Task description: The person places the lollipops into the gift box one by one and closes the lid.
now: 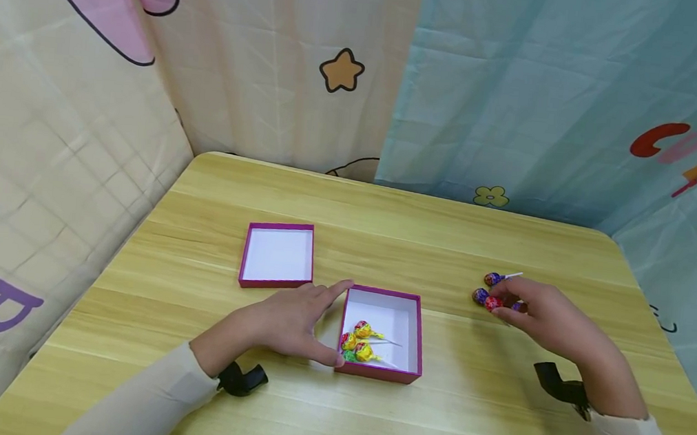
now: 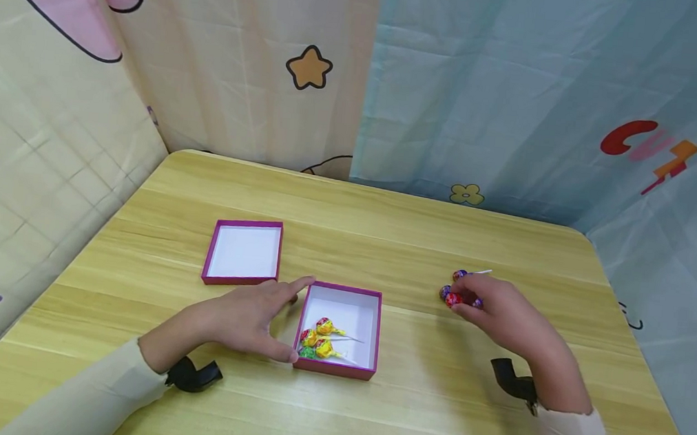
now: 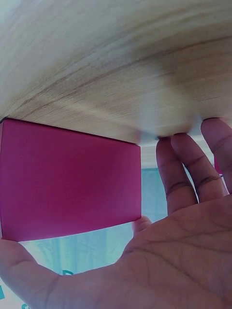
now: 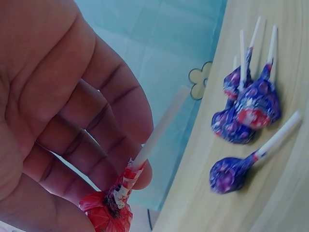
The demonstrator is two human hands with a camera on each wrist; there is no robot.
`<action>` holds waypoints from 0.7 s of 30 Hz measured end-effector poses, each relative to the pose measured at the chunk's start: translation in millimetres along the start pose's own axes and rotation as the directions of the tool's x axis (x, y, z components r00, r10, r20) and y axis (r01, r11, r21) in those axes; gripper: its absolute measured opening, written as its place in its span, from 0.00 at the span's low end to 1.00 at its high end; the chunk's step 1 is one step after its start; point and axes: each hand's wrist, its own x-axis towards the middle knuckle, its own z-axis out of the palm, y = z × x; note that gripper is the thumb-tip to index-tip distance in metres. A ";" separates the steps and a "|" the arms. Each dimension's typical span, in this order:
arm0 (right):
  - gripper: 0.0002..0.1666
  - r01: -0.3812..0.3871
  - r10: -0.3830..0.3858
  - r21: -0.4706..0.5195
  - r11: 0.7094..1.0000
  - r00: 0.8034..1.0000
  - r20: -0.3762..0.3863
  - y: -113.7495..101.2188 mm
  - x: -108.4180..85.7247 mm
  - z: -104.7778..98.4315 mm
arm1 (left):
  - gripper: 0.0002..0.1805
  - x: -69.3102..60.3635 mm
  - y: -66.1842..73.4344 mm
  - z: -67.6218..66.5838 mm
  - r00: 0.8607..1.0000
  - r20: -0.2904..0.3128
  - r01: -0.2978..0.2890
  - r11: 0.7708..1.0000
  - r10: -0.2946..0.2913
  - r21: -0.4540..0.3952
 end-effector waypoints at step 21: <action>0.06 0.129 -0.130 0.036 0.991 0.991 0.042 -34.2 24.8 5.5 | 0.65 0.9 -0.8 1.1 1.000 -0.005 -0.005 1.000 0.005 -0.002</action>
